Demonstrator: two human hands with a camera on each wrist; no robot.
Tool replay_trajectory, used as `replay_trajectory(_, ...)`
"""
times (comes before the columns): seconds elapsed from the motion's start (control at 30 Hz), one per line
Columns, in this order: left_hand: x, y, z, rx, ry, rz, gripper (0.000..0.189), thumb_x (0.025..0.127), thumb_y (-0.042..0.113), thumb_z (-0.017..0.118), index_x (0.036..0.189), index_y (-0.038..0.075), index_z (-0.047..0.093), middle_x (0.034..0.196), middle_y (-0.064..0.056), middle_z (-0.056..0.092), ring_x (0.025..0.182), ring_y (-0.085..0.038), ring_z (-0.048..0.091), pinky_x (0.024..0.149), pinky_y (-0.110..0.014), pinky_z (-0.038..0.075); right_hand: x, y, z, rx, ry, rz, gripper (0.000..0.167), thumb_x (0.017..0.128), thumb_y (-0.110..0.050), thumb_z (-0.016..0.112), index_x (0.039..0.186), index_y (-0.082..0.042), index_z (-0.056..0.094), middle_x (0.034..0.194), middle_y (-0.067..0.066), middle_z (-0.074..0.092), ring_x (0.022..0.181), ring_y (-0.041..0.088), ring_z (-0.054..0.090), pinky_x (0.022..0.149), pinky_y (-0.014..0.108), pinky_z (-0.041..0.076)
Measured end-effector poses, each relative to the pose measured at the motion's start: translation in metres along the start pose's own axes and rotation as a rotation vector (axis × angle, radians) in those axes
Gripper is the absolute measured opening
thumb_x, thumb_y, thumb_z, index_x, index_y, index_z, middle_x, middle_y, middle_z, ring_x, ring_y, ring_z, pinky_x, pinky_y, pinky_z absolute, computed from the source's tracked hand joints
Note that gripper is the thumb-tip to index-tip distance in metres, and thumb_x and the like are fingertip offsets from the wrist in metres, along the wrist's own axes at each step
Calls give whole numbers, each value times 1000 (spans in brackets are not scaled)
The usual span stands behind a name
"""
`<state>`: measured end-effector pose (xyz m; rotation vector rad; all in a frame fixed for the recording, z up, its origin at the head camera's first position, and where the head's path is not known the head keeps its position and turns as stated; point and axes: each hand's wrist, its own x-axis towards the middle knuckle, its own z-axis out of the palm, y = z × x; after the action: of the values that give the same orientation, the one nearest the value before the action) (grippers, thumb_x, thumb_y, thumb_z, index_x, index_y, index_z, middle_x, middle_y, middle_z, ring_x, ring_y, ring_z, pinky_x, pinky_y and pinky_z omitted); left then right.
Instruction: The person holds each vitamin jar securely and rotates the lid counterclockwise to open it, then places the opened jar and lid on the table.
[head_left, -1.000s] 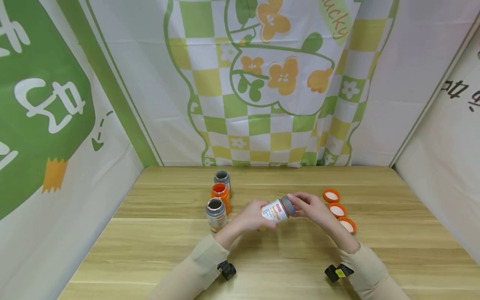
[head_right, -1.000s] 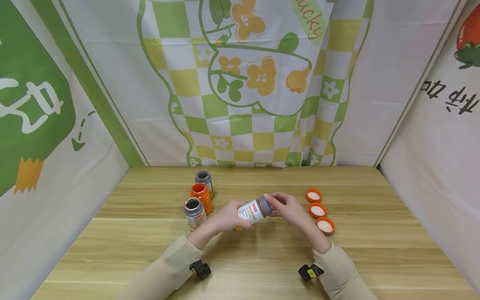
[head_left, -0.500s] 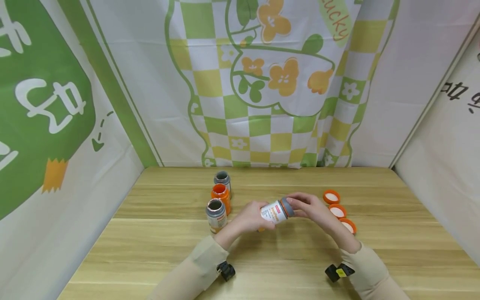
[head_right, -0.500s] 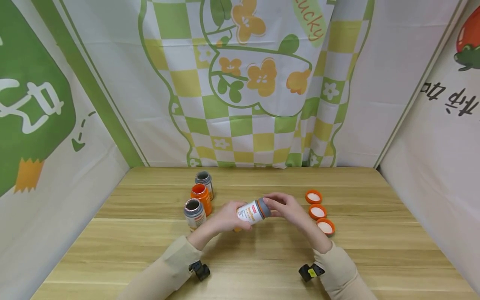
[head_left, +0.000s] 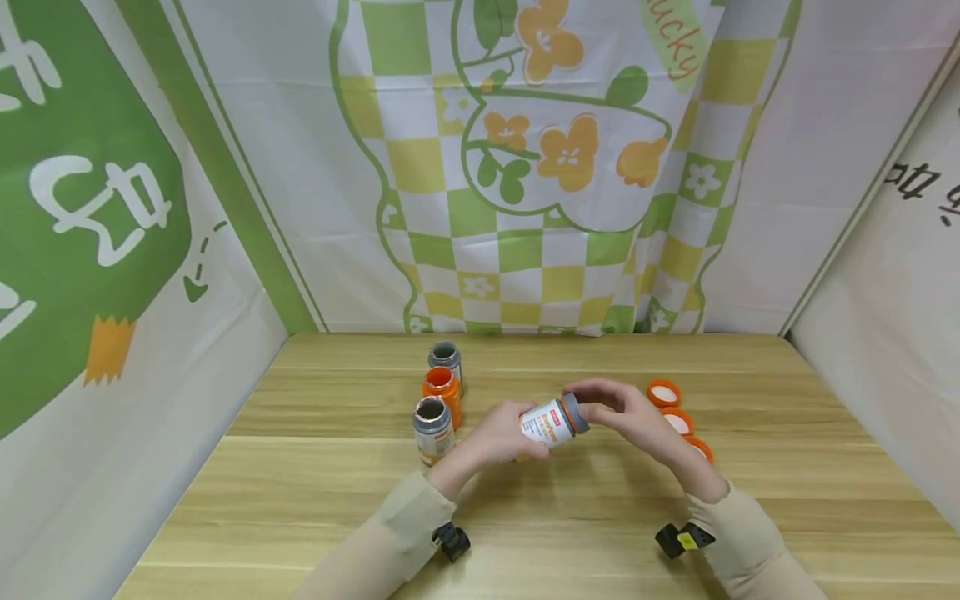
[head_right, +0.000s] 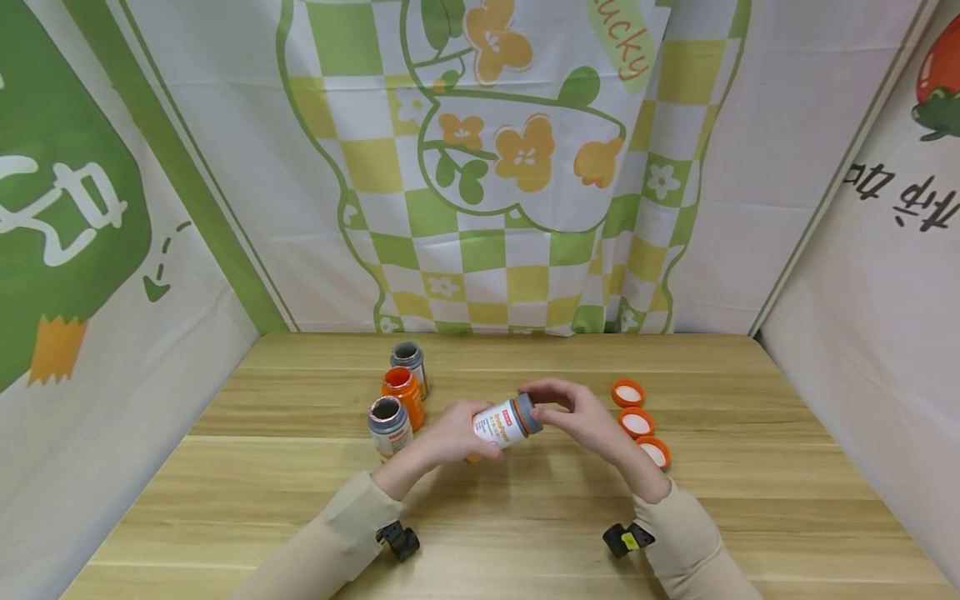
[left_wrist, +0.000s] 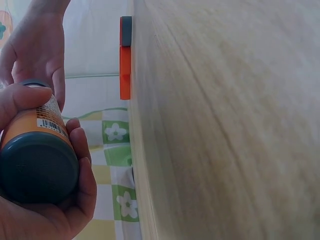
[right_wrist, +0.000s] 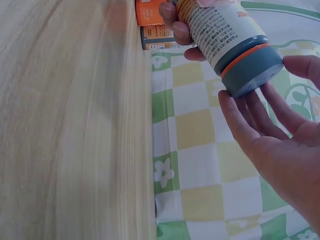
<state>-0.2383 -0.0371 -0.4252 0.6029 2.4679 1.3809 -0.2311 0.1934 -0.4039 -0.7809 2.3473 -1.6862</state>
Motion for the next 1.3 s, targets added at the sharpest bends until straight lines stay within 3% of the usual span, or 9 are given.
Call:
replay_trajectory(0.23,-1,0,-1,17,-5,21,33,61,12,80,91,9,64,74,0,62,62,-11,55,53,-27,47,-2,2,-3,71,-73,-135,41,88,-5,64,127,0,54,133,26,49,118,10,56,89,33,52)
replay_trajectory(0.37,-2,1,-1,25,-5,24,34,62,12,79,92,10,64,75,0,62,62,-12,55,52,-28,48,-2,2,-6,4,-96,-248,42,83,1,67,124,0,56,130,25,51,122,13,53,98,34,46)
replay_trajectory(0.53,-2,2,-2,31,-3,22,35,62,11,79,94,9,64,75,0,62,60,-11,55,50,-28,49,-3,-1,-5,-96,-89,-317,41,81,3,68,121,-3,58,129,16,54,125,14,49,100,36,44)
replay_trajectory(0.6,-2,2,-1,38,0,24,36,63,11,79,95,8,64,74,0,61,60,-11,55,49,-28,49,-3,-1,-4,-121,-82,-330,41,81,4,68,120,-4,59,129,12,55,125,14,49,99,38,44)
replay_trajectory(0.83,-3,2,-1,47,14,35,35,63,10,79,95,8,64,73,-1,60,59,-11,54,47,-27,49,-6,-2,-3,-155,-77,-357,41,80,9,65,119,-5,61,129,23,53,126,14,50,99,42,43)
replay_trajectory(1.1,-3,2,0,43,18,25,35,62,11,79,94,8,64,73,-1,60,59,-11,54,46,-26,48,-7,-4,-2,-134,-68,-362,42,80,9,66,118,-5,61,132,13,54,128,15,48,102,34,43)
replay_trajectory(1.3,-3,3,0,41,23,30,34,62,11,79,92,9,63,71,-1,60,57,-10,54,46,-26,48,-7,-3,0,-119,-26,-384,43,80,6,69,121,-1,57,131,13,54,126,17,49,99,42,44)
